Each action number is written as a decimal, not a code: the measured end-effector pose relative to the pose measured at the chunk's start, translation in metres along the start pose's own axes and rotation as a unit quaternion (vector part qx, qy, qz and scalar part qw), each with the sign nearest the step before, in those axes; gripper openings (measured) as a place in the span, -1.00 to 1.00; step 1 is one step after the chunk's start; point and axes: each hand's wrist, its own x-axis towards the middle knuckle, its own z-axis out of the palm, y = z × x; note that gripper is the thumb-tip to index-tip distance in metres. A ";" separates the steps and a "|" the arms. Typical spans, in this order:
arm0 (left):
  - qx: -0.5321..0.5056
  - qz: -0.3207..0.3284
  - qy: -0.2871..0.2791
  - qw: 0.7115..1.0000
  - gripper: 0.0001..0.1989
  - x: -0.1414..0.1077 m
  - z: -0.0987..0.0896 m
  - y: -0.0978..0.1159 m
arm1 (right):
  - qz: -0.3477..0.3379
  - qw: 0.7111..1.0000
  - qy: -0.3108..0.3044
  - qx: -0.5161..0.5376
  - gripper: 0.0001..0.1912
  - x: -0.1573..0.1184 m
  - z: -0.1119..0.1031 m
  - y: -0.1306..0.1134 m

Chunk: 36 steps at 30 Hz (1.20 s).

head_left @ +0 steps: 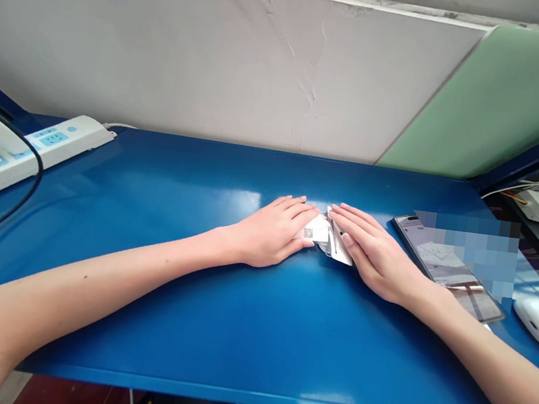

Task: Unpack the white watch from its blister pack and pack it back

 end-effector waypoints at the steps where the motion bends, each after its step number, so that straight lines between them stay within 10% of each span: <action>1: -0.013 0.008 0.011 1.000 -0.50 0.000 0.000 -0.001 | -0.005 1.000 0.011 0.001 -0.52 0.000 -0.001 0.001; 14: -0.091 0.085 0.201 0.972 -0.51 -0.004 -0.001 -0.002 | -0.024 0.993 0.115 0.006 -0.41 0.001 -0.002 -0.011; 22: -0.076 0.011 0.346 0.935 -0.66 -0.004 0.000 -0.001 | 0.184 0.939 0.180 0.227 -0.75 0.005 -0.010 -0.028; 36: -0.057 0.075 0.285 0.954 -0.81 -0.001 -0.001 0.004 | 0.294 0.891 0.140 0.317 -0.69 0.010 -0.003 -0.012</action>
